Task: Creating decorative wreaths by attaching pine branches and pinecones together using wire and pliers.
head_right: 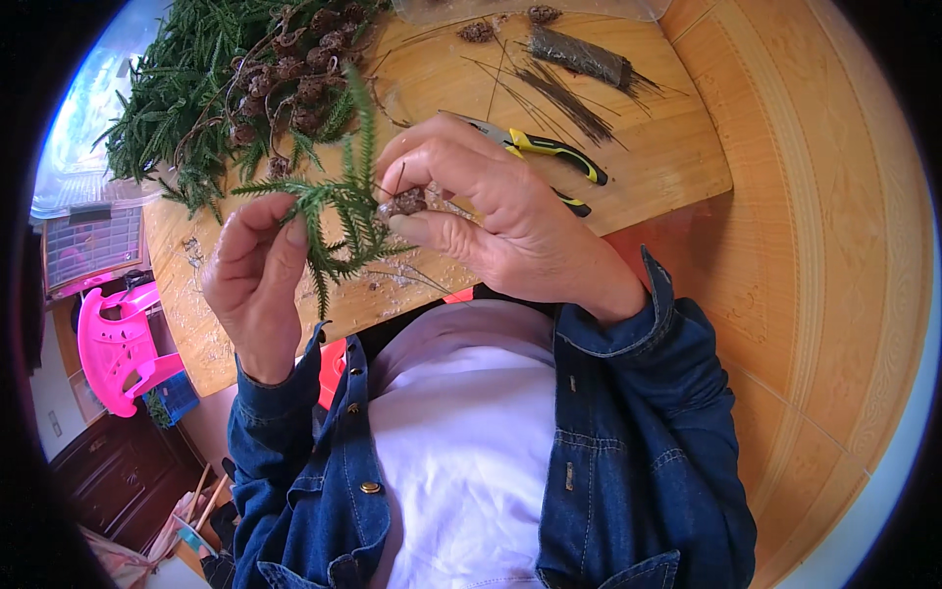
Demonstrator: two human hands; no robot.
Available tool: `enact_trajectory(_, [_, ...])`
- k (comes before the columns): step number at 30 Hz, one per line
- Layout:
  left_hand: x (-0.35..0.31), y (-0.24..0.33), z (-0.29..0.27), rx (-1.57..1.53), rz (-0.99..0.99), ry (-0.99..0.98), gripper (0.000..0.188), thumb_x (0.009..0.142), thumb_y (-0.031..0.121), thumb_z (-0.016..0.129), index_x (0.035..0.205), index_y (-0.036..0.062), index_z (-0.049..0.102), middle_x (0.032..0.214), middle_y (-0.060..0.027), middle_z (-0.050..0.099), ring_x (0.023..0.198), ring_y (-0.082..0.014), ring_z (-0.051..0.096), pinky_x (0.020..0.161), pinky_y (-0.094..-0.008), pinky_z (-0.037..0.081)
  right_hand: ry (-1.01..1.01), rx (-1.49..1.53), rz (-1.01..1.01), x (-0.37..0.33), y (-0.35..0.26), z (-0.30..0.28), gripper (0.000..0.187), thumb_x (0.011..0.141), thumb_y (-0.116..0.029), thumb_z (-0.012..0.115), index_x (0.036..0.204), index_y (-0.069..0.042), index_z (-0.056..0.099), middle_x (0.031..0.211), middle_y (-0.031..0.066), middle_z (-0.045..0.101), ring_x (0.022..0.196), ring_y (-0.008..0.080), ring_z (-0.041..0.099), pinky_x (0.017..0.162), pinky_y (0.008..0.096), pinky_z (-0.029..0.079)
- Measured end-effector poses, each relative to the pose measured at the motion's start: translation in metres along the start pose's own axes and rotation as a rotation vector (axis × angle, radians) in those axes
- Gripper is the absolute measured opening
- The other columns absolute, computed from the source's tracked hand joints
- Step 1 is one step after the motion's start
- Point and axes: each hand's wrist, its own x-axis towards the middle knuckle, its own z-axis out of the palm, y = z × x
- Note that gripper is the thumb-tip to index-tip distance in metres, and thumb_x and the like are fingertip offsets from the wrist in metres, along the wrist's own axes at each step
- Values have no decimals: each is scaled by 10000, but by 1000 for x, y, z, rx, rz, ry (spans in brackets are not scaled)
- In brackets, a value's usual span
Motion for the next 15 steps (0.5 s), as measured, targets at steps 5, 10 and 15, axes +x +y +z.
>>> enact_trajectory(5, [1, -7, -1, -91, -13, 60, 204, 861, -19, 633, 1061, -24, 590, 895, -7, 595, 854, -80, 521, 770, -208, 425, 32, -201, -70, -1, -16, -3, 206, 838, -40, 656, 1023, -10, 570, 1047, 115, 560, 963, 215, 534, 851, 314, 422])
enact_trajectory(10, [3, -10, 5, 33, 93, 65, 202, 879, -12, 622, 1077, -24, 587, 916, -1, 599, 851, -67, 521, 772, -190, 421, -79, -334, -225, 3, -29, 17, 235, 789, -14, 666, 997, 4, 557, 1159, 182, 569, 952, 290, 583, 820, 340, 464])
enact_trajectory(15, [0, -4, 3, -101, -34, 44, 197, 896, -3, 607, 1092, -21, 597, 937, -2, 607, 848, -56, 528, 773, -182, 423, -59, -486, -235, 1, -9, 27, 291, 760, 7, 662, 1021, 6, 535, 1226, 219, 560, 985, 338, 598, 809, 372, 482])
